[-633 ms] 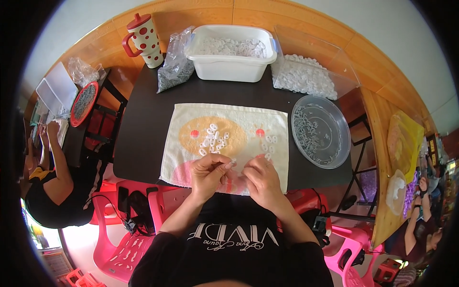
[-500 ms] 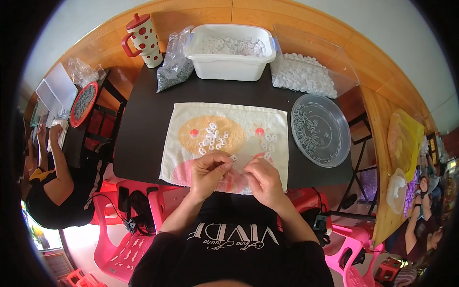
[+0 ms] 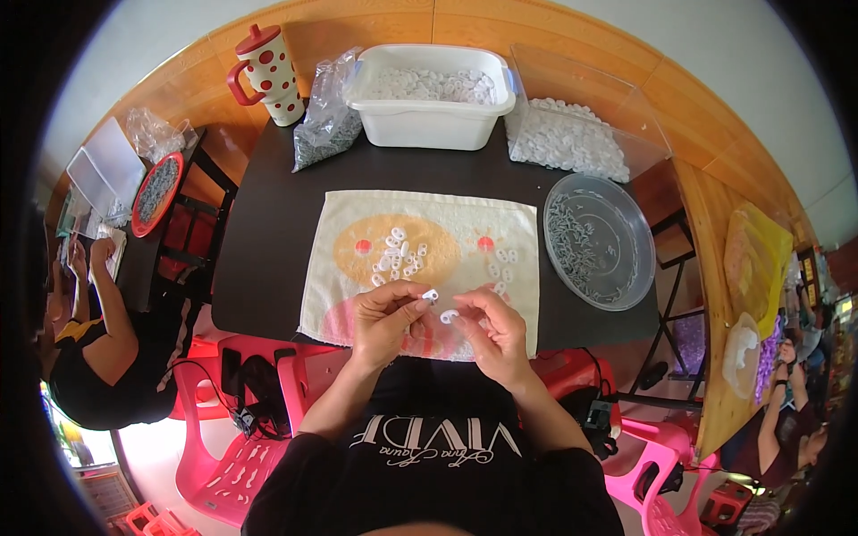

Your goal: Assembling small white plastic parts using a thin pin or needle at a workspace.

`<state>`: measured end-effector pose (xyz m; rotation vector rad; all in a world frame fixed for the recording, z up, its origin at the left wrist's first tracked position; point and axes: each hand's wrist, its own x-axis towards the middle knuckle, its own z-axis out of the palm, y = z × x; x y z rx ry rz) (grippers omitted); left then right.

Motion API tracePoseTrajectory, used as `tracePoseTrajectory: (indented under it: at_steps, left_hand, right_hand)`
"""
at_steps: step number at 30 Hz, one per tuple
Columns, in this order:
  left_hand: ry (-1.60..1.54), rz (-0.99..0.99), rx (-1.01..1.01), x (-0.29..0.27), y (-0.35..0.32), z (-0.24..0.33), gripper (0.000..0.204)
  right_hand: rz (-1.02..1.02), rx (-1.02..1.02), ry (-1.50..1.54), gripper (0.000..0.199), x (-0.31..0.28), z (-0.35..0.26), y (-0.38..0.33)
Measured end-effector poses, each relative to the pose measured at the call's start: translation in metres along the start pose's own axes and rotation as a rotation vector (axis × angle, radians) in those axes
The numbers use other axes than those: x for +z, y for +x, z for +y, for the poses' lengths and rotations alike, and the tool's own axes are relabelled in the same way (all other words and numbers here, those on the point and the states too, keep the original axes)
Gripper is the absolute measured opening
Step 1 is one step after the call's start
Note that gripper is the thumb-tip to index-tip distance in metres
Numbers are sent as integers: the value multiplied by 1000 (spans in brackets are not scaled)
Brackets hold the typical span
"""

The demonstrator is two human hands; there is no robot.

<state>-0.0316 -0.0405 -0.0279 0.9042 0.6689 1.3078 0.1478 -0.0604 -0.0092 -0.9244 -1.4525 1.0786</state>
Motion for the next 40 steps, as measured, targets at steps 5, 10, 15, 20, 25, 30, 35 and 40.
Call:
tracePoseTrajectory:
  at_steps: [5,10,15,20,25,30,35,40]
  left_hand:
    - [11,-3,26,3,1,3,15]
    - [-15,-8,28,2,1,1,11]
    - [-20,-23,14,3,0,4,12]
    - [-35,-20,12,1,0,2,13]
    - [-36,-16,11,1,0,2,14]
    - [-13,-26,23,0,0,2,14]
    - [-35,-20,14,0,-1,3,14]
    - [-38,-73,17,-1,-1,2,15]
  right_hand:
    - [18,17,134,24,2,-1,-2]
    - [0,15,162,23,3,1,0]
    - [6,10,153,23,7,-1,1]
    - [6,-17,155,22,10,-3,3]
    - [4,-21,117,23,9,0,1]
    - [17,-2,145,23,11,1,1]
    - [35,-7,119,22,11,0,1]
    - [21,-46,124,24,11,1,2]
